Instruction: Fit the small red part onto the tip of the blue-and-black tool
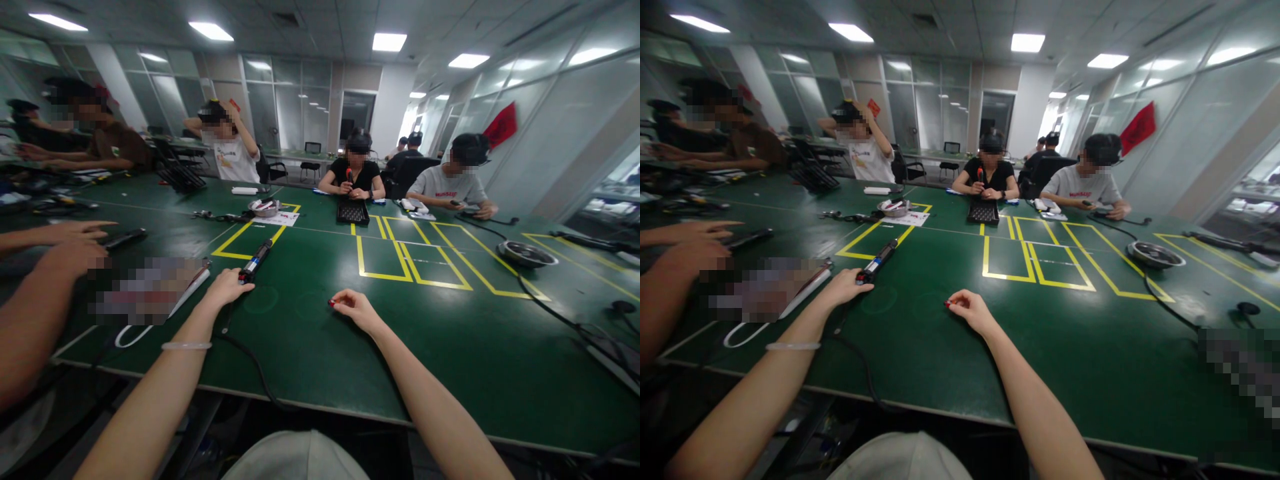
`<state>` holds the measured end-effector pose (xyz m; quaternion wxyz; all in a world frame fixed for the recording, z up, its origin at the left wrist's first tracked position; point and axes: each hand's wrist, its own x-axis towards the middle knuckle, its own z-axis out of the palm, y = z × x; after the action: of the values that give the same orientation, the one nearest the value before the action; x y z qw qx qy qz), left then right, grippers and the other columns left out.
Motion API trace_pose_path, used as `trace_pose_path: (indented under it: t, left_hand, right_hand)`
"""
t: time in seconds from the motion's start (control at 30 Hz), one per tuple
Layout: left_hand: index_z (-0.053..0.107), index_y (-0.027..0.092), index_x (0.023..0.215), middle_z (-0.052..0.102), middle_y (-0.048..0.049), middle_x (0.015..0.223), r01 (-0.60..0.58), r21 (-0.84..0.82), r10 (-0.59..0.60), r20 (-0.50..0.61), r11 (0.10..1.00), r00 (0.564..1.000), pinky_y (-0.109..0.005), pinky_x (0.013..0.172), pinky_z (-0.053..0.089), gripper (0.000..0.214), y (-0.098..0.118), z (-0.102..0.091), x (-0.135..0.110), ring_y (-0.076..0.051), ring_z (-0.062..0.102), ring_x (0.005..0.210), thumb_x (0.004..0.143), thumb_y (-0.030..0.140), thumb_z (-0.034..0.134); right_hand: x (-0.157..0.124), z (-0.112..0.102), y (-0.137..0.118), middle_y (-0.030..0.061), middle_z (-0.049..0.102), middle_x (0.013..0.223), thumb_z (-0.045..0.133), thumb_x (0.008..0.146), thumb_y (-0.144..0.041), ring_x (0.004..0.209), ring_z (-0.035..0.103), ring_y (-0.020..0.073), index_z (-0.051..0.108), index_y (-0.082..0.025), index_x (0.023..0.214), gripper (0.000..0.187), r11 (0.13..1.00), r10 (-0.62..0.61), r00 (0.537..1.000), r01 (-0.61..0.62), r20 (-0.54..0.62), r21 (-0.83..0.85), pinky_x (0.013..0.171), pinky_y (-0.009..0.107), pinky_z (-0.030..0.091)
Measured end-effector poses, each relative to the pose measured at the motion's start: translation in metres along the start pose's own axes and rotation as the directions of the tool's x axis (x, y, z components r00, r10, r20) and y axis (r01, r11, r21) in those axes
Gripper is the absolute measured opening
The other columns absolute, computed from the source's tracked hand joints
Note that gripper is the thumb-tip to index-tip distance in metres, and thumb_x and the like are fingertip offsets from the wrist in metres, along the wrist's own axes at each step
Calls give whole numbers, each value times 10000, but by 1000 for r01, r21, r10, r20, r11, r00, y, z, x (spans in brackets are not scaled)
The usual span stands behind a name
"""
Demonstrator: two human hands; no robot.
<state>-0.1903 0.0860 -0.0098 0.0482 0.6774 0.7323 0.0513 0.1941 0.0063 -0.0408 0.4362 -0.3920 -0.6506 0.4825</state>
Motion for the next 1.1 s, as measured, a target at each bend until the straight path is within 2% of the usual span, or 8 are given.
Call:
trace_pose_path:
  t: [0.17,0.37,0.53,0.7,0.9,1.1]
  left_hand:
    - [528,174,1298,580,-163,1178,-13,7,13,-7,1000,1000,-352,862,470,677,26,-6,-14,-303,595,1070,765,591,556]
    - [541,207,1245,557,-128,1179,-127,8,127,4,992,992,-363,805,483,621,81,-8,-46,-298,590,1047,763,599,543]
    - [546,210,1197,551,-117,1159,-241,24,241,-3,970,971,-353,805,477,546,132,-2,-70,-276,580,1035,767,547,571]
    - [553,202,1132,555,-130,1122,-357,25,358,-19,934,934,-363,787,475,485,169,3,-89,-285,584,1024,765,514,602]
    - [531,216,1132,544,-124,1114,-419,-6,419,5,908,908,-370,757,481,459,194,6,-101,-281,611,979,768,487,598]
    - [502,234,1155,527,-112,1125,-454,-38,455,8,890,891,-358,752,479,456,196,12,-103,-269,612,984,777,474,591]
  right_hand:
    - [1,3,2,-30,564,691,726,714,-364,563,462,95,567,-179,861,286,998,-6,1000,7,-14,62,553,228,347]
    - [1,2,3,-34,536,679,712,730,-412,566,440,100,530,-186,811,302,1000,-17,1000,17,-11,12,546,227,328]
    - [0,3,4,-40,509,668,669,781,-363,562,426,102,534,-186,830,228,992,-68,998,66,-16,-105,550,230,327]
    - [-2,6,2,-19,521,734,617,822,-295,625,467,121,550,-197,839,119,949,-160,987,145,-31,-282,595,240,378]
    - [-3,8,-4,-2,511,805,595,823,-203,672,489,128,549,-193,820,47,882,-239,971,210,-15,-422,653,252,404]
    - [-4,6,-8,3,496,811,621,815,-176,659,484,124,590,-187,807,34,837,-228,973,207,22,-506,639,252,390]
